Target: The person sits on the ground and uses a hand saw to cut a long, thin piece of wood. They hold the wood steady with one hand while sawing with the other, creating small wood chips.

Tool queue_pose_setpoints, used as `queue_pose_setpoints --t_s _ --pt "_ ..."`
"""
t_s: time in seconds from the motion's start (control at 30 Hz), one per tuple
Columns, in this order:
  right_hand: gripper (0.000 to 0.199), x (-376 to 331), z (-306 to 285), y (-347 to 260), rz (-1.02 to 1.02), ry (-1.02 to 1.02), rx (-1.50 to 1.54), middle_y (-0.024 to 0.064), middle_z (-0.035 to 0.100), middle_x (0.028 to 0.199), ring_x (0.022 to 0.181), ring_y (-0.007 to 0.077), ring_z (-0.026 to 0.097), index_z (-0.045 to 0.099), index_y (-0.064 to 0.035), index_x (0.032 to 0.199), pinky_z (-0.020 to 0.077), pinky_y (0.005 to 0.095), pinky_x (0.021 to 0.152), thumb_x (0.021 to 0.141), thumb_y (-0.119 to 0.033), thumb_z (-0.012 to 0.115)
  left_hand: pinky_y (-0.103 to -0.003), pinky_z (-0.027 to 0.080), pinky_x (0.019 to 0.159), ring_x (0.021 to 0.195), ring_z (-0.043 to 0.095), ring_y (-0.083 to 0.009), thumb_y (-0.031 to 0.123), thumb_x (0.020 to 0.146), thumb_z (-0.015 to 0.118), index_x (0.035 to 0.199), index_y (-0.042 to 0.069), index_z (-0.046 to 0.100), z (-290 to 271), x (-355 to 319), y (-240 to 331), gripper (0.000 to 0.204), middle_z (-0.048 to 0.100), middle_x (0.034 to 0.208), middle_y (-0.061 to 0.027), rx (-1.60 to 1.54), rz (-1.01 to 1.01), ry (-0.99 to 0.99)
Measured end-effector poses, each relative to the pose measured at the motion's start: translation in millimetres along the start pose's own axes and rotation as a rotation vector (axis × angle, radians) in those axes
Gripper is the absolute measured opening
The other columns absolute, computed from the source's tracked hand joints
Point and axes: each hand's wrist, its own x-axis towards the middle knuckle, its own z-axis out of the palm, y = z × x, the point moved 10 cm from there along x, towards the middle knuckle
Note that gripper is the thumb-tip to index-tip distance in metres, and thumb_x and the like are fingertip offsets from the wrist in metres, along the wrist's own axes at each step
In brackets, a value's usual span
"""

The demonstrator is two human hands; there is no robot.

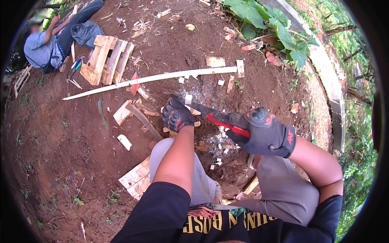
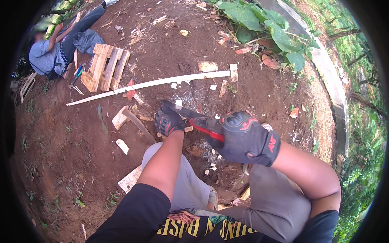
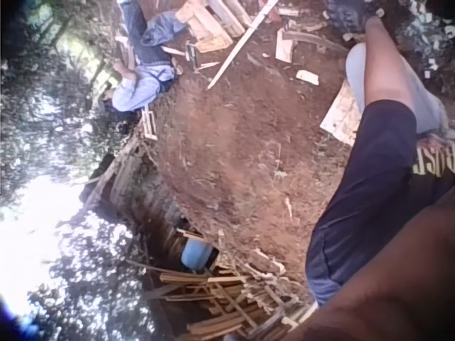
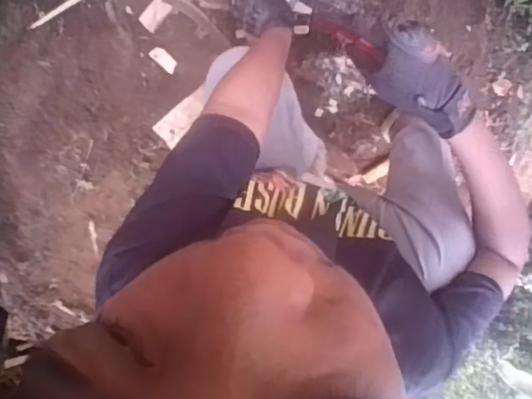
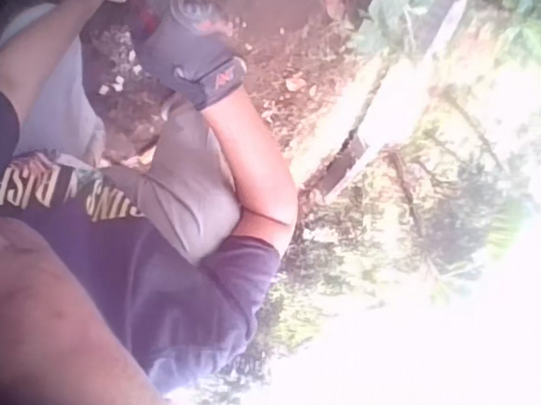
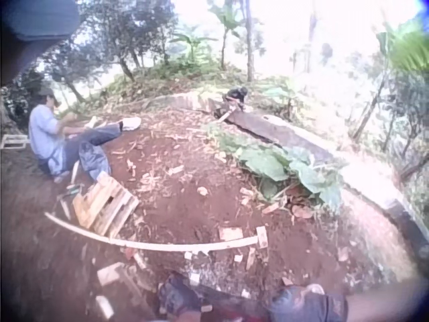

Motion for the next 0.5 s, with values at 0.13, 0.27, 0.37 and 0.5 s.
queue_pose_setpoints --t_s 0.13,0.27,0.37,0.5 --pt "0.047 -5.0 -39.0 -40.2 0.068 -0.043 -0.025 0.0156 0.072 0.088 0.074 0.0365 0.071 0.065 -0.0203 0.141 0.0564 0.0479 0.065 0.095 -0.03 0.068 -0.053 0.048 0.105 0.12 0.063 -0.0396 0.046 0.111 0.033 0.122 0.009 0.07 -7.8 -0.9 -23.9 0.053 0.069 0.124 -0.018 0.035 -0.086 -0.029" --pt "0.045 4.5 21.6 14.3 0.011 0.053 -0.027 0.0136 0.072 0.086 0.072 0.0366 0.07 0.066 -0.0175 0.137 0.0566 0.0473 0.064 0.093 -0.029 0.069 -0.054 0.048 0.104 0.12 0.062 -0.0396 0.048 0.111 0.035 0.121 0.009 0.071 -0.8 -7.3 -0.6 0.054 0.068 0.124 -0.0174 -0.038 -0.059 -0.043" --pt "0.043 5.3 -7.8 -24.2 0.004 0.029 -0.002 0.0118 0.069 0.084 0.068 0.034 0.065 0.066 -0.018 0.139 0.0531 0.0452 0.062 0.098 -0.03 0.069 -0.055 0.047 0.104 0.12 0.061 -0.0402 0.05 0.111 0.038 0.12 0.008 0.071 -3.1 -2.8 -16.9 0.054 0.068 0.123 -0.0171 -0.038 -0.015 -0.02" --pt "0.053 -3.6 -46.8 -62.3 -0.028 0.021 0.01 0.0155 0.069 0.085 0.07 0.0376 0.065 0.06 -0.0176 0.149 0.0533 0.0479 0.064 0.099 -0.029 0.067 -0.054 0.048 0.104 0.118 0.062 -0.0394 0.049 0.111 0.037 0.118 0.008 0.071 2.0 1.3 -34.0 0.054 0.068 0.123 -0.0172 0.048 0.009 0.017"
